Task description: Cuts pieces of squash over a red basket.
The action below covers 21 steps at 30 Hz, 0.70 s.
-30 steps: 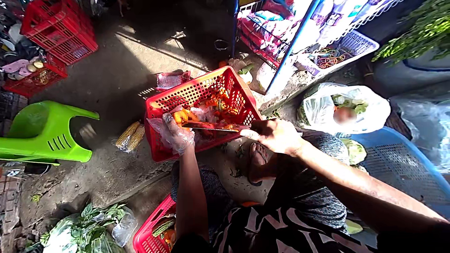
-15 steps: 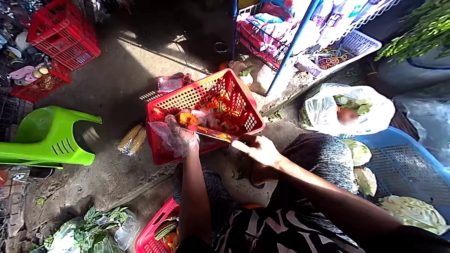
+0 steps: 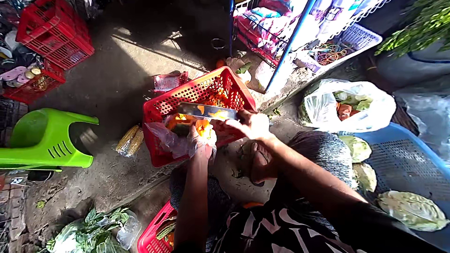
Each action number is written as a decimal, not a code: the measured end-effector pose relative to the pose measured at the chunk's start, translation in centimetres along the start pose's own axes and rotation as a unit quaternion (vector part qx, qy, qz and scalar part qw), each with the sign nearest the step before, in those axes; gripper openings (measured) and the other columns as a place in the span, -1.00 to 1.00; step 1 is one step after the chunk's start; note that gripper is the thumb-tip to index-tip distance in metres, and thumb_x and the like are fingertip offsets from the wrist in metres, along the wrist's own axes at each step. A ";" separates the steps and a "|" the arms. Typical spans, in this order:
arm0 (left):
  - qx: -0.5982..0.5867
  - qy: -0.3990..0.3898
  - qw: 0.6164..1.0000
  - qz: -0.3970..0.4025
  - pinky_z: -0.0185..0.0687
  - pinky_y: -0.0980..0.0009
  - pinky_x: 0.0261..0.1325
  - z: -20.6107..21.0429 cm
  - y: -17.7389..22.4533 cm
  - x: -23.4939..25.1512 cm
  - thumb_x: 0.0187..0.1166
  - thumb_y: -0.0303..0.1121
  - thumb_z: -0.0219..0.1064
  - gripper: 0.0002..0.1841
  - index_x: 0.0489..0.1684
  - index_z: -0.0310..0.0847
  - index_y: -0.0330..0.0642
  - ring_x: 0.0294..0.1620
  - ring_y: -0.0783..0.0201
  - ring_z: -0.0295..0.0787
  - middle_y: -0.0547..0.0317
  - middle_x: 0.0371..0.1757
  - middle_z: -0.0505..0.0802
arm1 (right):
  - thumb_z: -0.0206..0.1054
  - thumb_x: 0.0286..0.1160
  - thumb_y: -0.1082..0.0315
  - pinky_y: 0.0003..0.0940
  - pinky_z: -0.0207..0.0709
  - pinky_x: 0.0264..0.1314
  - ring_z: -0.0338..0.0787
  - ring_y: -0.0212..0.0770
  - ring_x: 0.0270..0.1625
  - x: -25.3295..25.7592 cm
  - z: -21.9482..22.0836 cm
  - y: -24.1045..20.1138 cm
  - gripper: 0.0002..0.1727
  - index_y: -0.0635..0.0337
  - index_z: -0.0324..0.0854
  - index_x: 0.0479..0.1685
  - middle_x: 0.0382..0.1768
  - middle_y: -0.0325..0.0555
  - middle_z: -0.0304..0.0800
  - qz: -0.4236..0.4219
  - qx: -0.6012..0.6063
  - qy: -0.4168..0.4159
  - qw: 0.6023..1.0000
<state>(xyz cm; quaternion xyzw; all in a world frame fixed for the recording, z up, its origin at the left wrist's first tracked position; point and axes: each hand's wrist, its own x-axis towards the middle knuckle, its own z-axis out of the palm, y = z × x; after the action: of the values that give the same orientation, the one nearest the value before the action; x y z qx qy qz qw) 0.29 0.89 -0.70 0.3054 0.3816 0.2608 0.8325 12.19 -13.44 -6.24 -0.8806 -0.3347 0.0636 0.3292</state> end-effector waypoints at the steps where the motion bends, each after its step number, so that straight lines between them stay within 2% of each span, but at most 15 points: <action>1: -0.003 0.001 1.000 0.004 0.61 0.50 -0.56 -0.1 0.5 0.3 0.89 -0.06 -0.16 -0.62 -0.09 0.52 -0.04 -0.58 0.37 0.66 0.19 -0.45 0.71 | 0.23 0.35 -0.56 0.49 0.55 -0.16 0.84 0.39 -0.10 0.6 -0.6 0.1 -0.09 0.25 0.78 -0.03 -0.19 0.26 0.85 0.033 0.004 -0.018 0.999; 3: 0.011 0.018 1.000 0.015 0.56 0.52 -0.62 0.0 0.9 0.8 0.89 0.01 -0.20 -0.57 -0.06 0.52 -0.06 -0.63 0.38 0.63 0.18 -0.46 0.71 | 0.23 0.36 -0.56 0.49 0.52 -0.18 0.83 0.40 -0.14 0.8 -1.8 -1.7 -0.11 0.22 0.78 -0.04 -0.27 0.26 0.84 0.069 0.016 -0.046 0.996; 4: 0.021 0.029 0.999 0.024 0.56 0.51 -0.60 0.1 0.7 0.8 0.89 0.00 -0.22 -0.57 -0.06 0.50 -0.06 -0.62 0.38 0.62 0.18 -0.46 0.70 | 0.18 0.35 -0.59 0.47 0.54 -0.20 0.84 0.37 -0.17 0.4 -1.9 -2.9 -0.08 0.23 0.79 -0.04 -0.31 0.23 0.84 0.050 0.026 -0.045 0.997; 5: 0.035 0.033 0.998 0.033 0.61 0.49 -0.49 0.2 0.4 0.7 0.91 -0.07 -0.25 -0.61 -0.03 0.46 -0.06 -0.54 0.38 0.62 0.20 -0.42 0.67 | 0.11 0.32 -0.63 0.42 0.57 -0.21 0.85 0.31 -0.20 -0.2 -1.6 -4.0 -0.02 0.24 0.81 -0.07 -0.33 0.19 0.85 0.013 0.038 -0.039 0.998; 6: 0.037 0.021 0.999 0.034 0.63 0.44 -0.24 0.0 0.2 0.3 0.92 -0.26 -0.28 -0.70 0.05 0.39 -0.10 -0.34 0.36 0.61 0.20 -0.28 0.63 | 0.08 0.29 -0.66 0.38 0.60 -0.21 0.87 0.26 -0.19 -0.7 -1.1 -5.1 0.02 0.26 0.83 -0.12 -0.34 0.16 0.86 -0.033 0.047 -0.027 0.998; 7: 0.027 0.016 0.999 0.025 0.62 0.43 -0.09 -0.2 0.1 -0.3 0.89 -0.41 -0.28 -0.72 0.12 0.39 -0.17 -0.22 0.35 0.60 0.17 -0.20 0.62 | 0.09 0.30 -0.65 0.32 0.63 -0.20 0.87 0.20 -0.19 -1.1 -0.5 -5.9 0.01 0.26 0.83 -0.20 -0.33 0.13 0.87 -0.088 0.048 -0.009 0.995; 9: 0.014 0.052 0.999 -0.006 0.61 0.54 -0.27 0.3 0.4 -1.3 0.85 -0.48 -0.29 -0.71 -0.05 0.40 -0.13 -0.37 0.43 0.62 0.23 -0.32 0.65 | 0.10 0.35 -0.60 0.24 0.65 -0.06 0.89 0.14 -0.13 -1.1 0.9 -6.3 -0.04 0.25 0.85 -0.25 -0.30 0.10 0.89 -0.165 0.027 0.019 0.986; 10: 0.018 0.066 0.998 -0.014 0.60 0.55 -0.29 0.5 0.6 -1.5 0.84 -0.50 -0.26 -0.74 -0.07 0.37 -0.13 -0.38 0.43 0.60 0.23 -0.33 0.62 | 0.11 0.36 -0.59 0.24 0.66 -0.01 0.90 0.15 -0.09 -0.9 1.4 -5.9 -0.06 0.24 0.86 -0.23 -0.27 0.10 0.91 -0.178 0.016 0.030 0.983; 12: 0.027 0.054 0.998 -0.012 0.61 0.48 -0.08 0.7 0.4 -0.9 0.86 -0.47 -0.23 -0.78 0.09 0.36 -0.18 -0.21 0.38 0.60 0.17 -0.19 0.60 | 0.15 0.36 -0.56 0.29 0.66 0.00 0.90 0.21 -0.05 -0.1 1.8 -4.5 -0.06 0.29 0.84 -0.18 -0.23 0.16 0.90 -0.155 0.011 0.028 0.987; 14: 0.009 0.039 0.999 -0.013 0.60 0.39 0.02 0.4 0.0 0.1 0.91 -0.35 -0.30 -0.73 0.20 0.32 -0.14 -0.10 0.32 0.59 0.14 -0.09 0.59 | 0.16 0.35 -0.57 0.33 0.65 -0.08 0.88 0.26 -0.08 0.4 1.6 -3.5 -0.04 0.33 0.81 -0.18 -0.23 0.20 0.87 -0.115 0.014 0.017 0.993; 16: 0.016 0.039 0.999 -0.015 0.63 0.43 -0.08 0.6 -0.4 0.5 0.88 -0.41 -0.24 -0.76 0.11 0.36 -0.14 -0.19 0.34 0.62 0.17 -0.18 0.62 | 0.14 0.34 -0.57 0.31 0.66 -0.14 0.90 0.25 -0.12 0.1 1.2 -4.0 -0.04 0.34 0.82 -0.25 -0.27 0.19 0.89 -0.125 0.014 0.040 0.991; 18: 0.028 0.024 0.999 -0.030 0.61 0.45 -0.07 0.6 -0.4 0.2 0.88 -0.44 -0.24 -0.76 0.15 0.36 -0.19 -0.18 0.34 0.60 0.15 -0.16 0.61 | 0.12 0.33 -0.58 0.27 0.66 -0.16 0.90 0.21 -0.16 -0.1 1.0 -4.5 -0.04 0.31 0.83 -0.28 -0.31 0.16 0.88 -0.129 0.017 0.024 0.991; 19: 0.024 0.014 0.999 -0.034 0.63 0.45 -0.13 0.5 -0.3 0.2 0.90 -0.36 -0.25 -0.74 0.10 0.38 -0.15 -0.24 0.35 0.62 0.17 -0.21 0.63 | 0.13 0.35 -0.58 0.32 0.64 -0.13 0.89 0.23 -0.12 0.1 0.7 -4.4 -0.05 0.29 0.82 -0.19 -0.27 0.17 0.87 -0.091 0.025 -0.029 0.995; 21: -0.004 0.000 1.000 -0.031 0.66 0.49 -0.39 0.5 0.1 0.7 0.91 -0.10 -0.23 -0.63 -0.06 0.47 -0.03 -0.43 0.38 0.68 0.21 -0.36 0.70 | 0.08 0.43 -0.59 0.43 0.56 -0.03 0.85 0.29 -0.04 1.8 -0.3 -3.5 -0.08 0.15 0.80 0.05 -0.20 0.18 0.87 0.040 0.046 -0.141 0.988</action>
<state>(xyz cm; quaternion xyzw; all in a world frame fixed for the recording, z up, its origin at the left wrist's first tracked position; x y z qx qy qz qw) 1.04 1.27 -0.68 0.2905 0.3902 0.2367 0.8410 11.72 -10.54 -3.64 -0.8597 -0.3387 0.2153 0.3159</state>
